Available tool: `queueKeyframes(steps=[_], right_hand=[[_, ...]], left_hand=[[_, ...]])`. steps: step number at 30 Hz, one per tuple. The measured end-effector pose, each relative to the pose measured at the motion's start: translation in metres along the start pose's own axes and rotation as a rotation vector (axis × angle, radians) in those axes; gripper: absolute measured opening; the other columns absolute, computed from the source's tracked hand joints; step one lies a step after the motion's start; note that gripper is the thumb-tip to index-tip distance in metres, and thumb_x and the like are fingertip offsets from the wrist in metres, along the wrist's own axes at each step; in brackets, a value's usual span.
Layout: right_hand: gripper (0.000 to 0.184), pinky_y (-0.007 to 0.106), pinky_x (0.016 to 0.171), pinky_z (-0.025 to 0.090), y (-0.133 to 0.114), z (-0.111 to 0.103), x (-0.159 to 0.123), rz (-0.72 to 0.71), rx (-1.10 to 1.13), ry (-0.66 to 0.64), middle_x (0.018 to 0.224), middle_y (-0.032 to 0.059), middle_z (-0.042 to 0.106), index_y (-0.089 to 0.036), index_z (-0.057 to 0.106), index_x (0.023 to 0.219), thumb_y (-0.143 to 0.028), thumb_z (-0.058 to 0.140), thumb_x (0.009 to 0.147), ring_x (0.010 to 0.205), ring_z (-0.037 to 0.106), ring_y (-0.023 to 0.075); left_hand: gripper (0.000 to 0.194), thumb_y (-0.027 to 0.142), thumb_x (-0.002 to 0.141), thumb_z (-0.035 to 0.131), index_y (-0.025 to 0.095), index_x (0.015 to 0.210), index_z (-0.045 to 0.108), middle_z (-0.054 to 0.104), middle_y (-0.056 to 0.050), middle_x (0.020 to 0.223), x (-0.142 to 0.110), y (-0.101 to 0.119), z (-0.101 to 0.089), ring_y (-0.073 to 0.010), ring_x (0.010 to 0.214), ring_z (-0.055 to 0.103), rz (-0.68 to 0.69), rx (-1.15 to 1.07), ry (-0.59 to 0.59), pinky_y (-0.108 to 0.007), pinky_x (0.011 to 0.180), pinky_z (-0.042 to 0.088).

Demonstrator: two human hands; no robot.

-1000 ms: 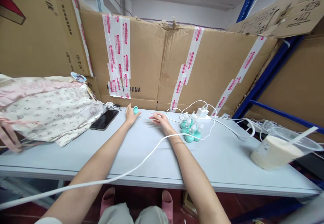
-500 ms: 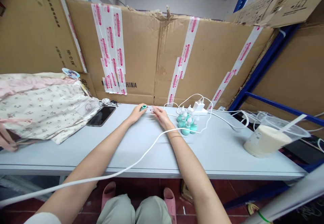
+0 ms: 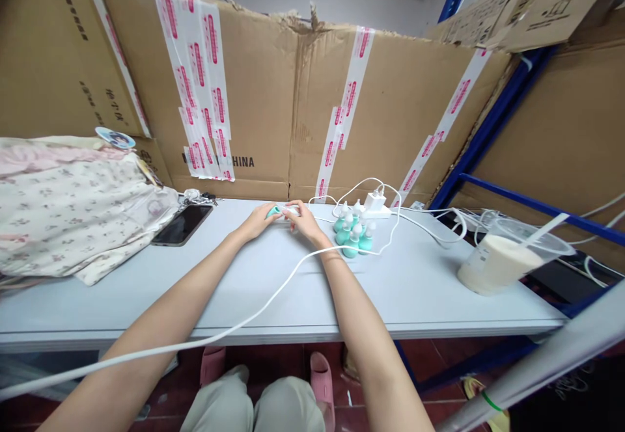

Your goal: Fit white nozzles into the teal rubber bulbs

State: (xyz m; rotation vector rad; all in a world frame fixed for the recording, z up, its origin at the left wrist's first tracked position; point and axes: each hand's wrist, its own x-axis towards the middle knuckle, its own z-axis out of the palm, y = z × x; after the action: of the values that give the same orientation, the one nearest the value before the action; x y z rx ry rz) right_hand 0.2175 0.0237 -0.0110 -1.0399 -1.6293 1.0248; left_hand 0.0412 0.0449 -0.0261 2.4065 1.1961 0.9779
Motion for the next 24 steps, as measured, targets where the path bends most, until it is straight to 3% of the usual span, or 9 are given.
queueKeyframes(steps=[6,10,13,20,24], right_hand=[[0.038,0.021,0.046,0.035,-0.002,-0.015,0.0,-0.046,-0.131,-0.052,0.068,0.0002,0.062,-0.015,0.062,0.089,-0.047,0.065,0.068,0.048,0.049,0.0079],[0.04,0.021,0.046,0.03,0.01,-0.018,0.0,-0.049,-0.242,-0.102,0.048,-0.006,0.048,-0.013,0.066,0.09,-0.046,0.064,0.067,0.043,0.038,0.007],[0.042,0.021,0.046,0.028,0.018,-0.013,-0.001,-0.015,-0.235,-0.147,0.044,-0.007,0.046,-0.012,0.065,0.09,-0.046,0.062,0.067,0.042,0.036,0.0067],[0.04,0.022,0.045,0.029,0.015,0.005,-0.006,-0.016,-0.106,-0.166,0.042,-0.006,0.045,-0.013,0.063,0.086,-0.048,0.062,0.067,0.04,0.038,0.0076],[0.041,0.022,0.042,0.027,0.009,0.011,-0.006,0.003,-0.029,-0.079,0.048,-0.0054,0.048,-0.015,0.061,0.085,-0.051,0.065,0.065,0.039,0.038,0.0069]], left_hand=[[0.035,0.045,0.09,0.04,0.016,0.1,0.056,0.063,-0.009,0.1,-0.005,0.012,-0.004,-0.0214,0.093,0.058,0.03,0.153,-0.08,-0.03,0.082,0.042],[0.037,0.043,0.091,0.039,0.014,0.106,0.057,0.063,-0.014,0.105,-0.012,0.019,-0.005,-0.0249,0.095,0.06,0.019,0.407,-0.176,-0.032,0.081,0.042],[0.038,0.044,0.09,0.042,0.013,0.105,0.058,0.063,-0.016,0.106,-0.016,0.023,-0.005,-0.025,0.095,0.061,0.021,0.513,-0.208,-0.031,0.082,0.042],[0.041,0.048,0.087,0.044,0.014,0.1,0.063,0.065,-0.015,0.105,-0.022,0.026,-0.011,-0.0276,0.095,0.061,-0.029,0.509,-0.183,-0.033,0.08,0.042],[0.041,0.05,0.087,0.043,0.018,0.103,0.063,0.066,-0.012,0.107,-0.021,0.027,-0.013,-0.0257,0.099,0.06,-0.083,0.441,-0.12,-0.031,0.082,0.042]])
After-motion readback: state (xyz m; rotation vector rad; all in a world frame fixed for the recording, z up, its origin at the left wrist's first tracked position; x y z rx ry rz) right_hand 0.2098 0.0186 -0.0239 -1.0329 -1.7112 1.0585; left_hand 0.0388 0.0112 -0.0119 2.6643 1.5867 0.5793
